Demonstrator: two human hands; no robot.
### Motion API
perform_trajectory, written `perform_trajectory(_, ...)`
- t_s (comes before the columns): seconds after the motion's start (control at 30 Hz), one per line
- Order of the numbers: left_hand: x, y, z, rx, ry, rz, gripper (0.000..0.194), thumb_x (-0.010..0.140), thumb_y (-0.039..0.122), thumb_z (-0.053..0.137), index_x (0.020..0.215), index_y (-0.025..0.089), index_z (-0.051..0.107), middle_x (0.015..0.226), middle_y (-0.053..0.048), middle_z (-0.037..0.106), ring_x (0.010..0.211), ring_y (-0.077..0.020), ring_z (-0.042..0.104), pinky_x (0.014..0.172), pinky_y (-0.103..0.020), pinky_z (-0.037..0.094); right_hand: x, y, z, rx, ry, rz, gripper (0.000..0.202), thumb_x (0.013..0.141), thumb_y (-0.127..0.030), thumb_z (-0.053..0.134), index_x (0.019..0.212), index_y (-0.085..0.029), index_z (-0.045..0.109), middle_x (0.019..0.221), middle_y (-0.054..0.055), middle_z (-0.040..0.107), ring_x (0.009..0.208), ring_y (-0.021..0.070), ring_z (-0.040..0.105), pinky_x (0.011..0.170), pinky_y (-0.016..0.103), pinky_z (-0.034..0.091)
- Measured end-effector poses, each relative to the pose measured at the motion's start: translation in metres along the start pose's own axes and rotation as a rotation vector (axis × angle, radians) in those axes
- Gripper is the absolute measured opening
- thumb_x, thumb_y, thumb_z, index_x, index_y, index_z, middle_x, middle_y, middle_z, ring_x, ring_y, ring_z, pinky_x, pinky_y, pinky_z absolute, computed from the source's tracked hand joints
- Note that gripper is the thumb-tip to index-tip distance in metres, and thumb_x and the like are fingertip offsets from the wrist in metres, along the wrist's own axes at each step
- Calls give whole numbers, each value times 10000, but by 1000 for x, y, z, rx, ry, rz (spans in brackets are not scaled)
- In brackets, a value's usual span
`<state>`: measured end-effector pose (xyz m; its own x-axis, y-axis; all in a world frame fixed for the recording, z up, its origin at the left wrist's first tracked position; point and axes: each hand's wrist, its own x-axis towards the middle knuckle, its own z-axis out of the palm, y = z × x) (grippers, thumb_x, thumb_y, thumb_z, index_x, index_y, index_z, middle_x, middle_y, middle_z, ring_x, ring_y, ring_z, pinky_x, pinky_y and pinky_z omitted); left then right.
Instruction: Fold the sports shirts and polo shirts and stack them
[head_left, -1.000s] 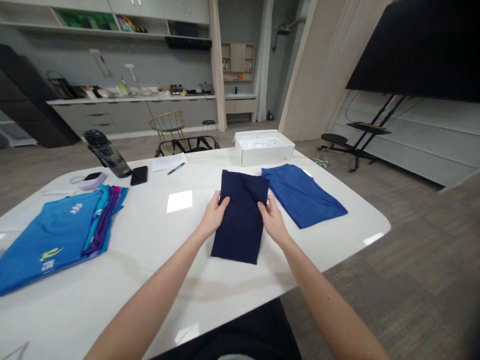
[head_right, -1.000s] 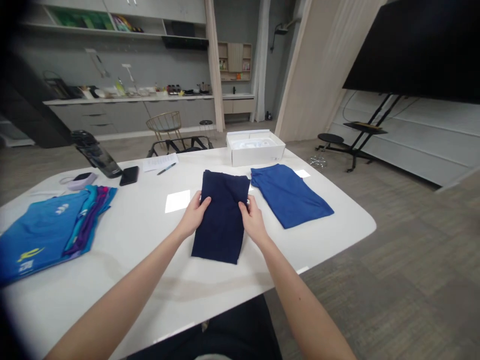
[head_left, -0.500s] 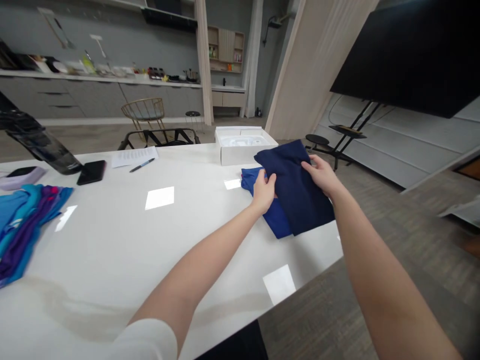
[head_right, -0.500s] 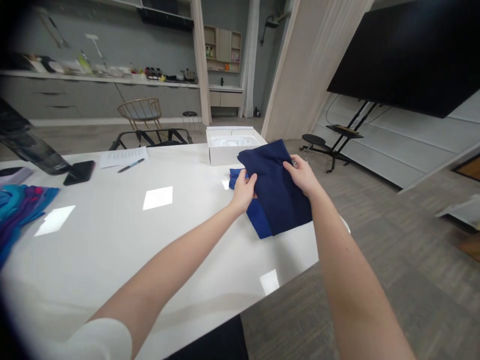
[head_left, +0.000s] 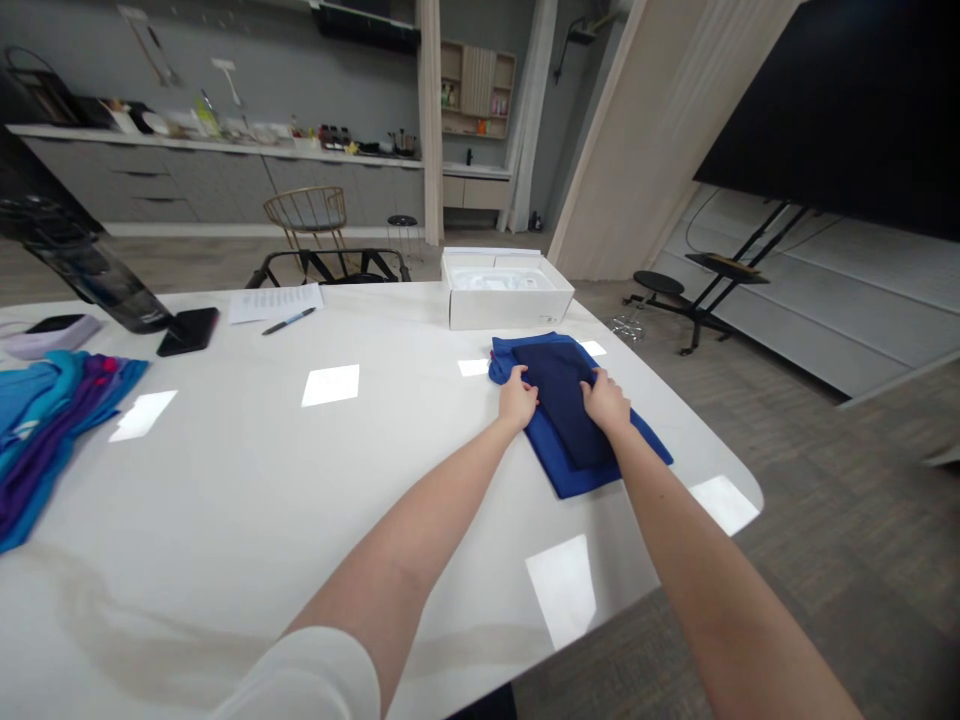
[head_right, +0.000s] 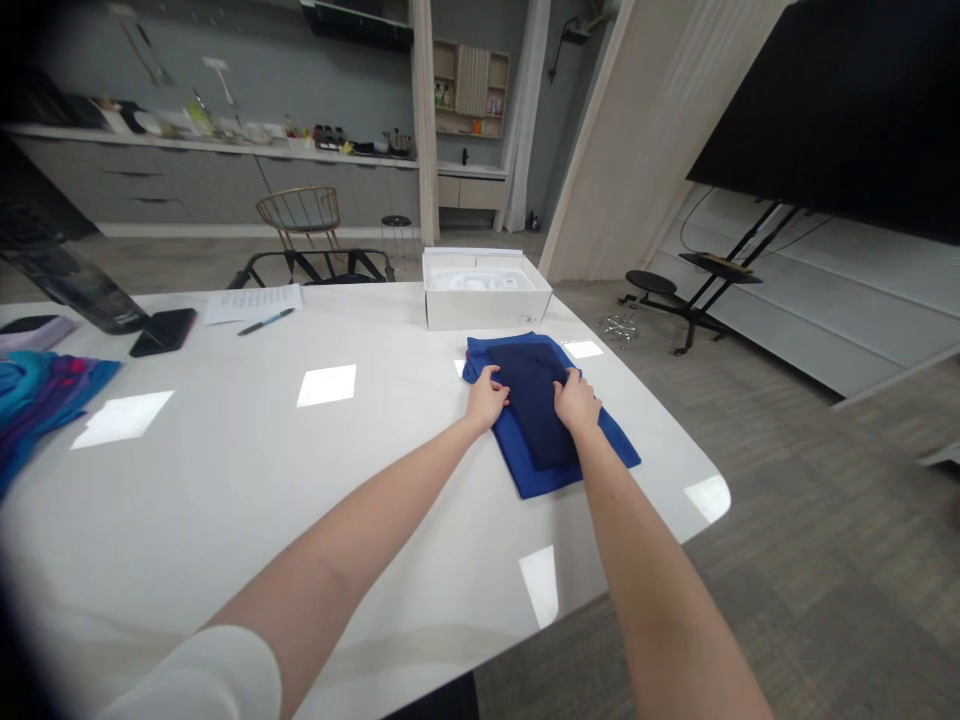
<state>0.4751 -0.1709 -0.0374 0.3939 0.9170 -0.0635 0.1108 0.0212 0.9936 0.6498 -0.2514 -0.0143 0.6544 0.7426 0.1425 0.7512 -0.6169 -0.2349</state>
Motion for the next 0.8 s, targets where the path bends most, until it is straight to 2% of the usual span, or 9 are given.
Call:
perform_trajectory(0.1,-6,5,-9,66,-38,58,277,873,151,625,1147,185,659,911,-31,674,630,-109,633,713,-272,540,-9,-11,-10,-46,130,-35,470,982,-412,482,1382,-165,491,1287,223,575,1196,379,535,957,551,415)
perform_trajectory(0.17,-12,10,-20,138,-23,135,151,870,176,634,1003,180,707,877,-36,683,724,-140,644,775,-291,528,-17,-23,-17,-15,164,-111,376,974,-391,497,1268,-175,587,1242,192,600,1157,341,554,951,493,423)
perform_trajectory(0.27,-25,18,-48,243,3,231,117,860,206,643,943,201,725,843,-34,697,798,-175,641,829,-314,505,-31,-53,-25,141,57,-266,246,957,-362,517,1050,-206,684,1046,108,682,950,243,625,842,355,456)
perform_trajectory(0.37,-43,22,-88,303,-3,249,171,853,210,615,980,225,728,866,-26,712,751,-175,635,805,-319,499,-51,-94,-23,332,-78,-419,201,929,-350,552,958,-226,708,856,40,706,772,187,627,733,289,447)
perform_trajectory(0.43,-57,22,-122,327,16,247,199,849,195,586,982,233,729,872,-22,719,731,-174,635,787,-316,498,-68,-126,-16,434,-155,-512,199,914,-348,562,928,-223,716,802,23,706,722,174,622,699,275,438)
perform_trajectory(0.53,-77,17,-182,348,96,245,206,844,181,560,959,227,725,898,-24,729,750,-174,641,795,-311,499,-98,-181,-1,524,-288,-622,209,897,-349,568,899,-212,726,754,16,702,674,168,610,672,273,426)
perform_trajectory(0.8,-120,3,-374,345,526,173,219,835,149,537,998,193,678,1002,-58,696,832,-183,636,843,-327,505,-193,-353,43,680,-565,-817,199,890,-326,558,890,-205,715,734,6,679,662,157,576,673,271,421)
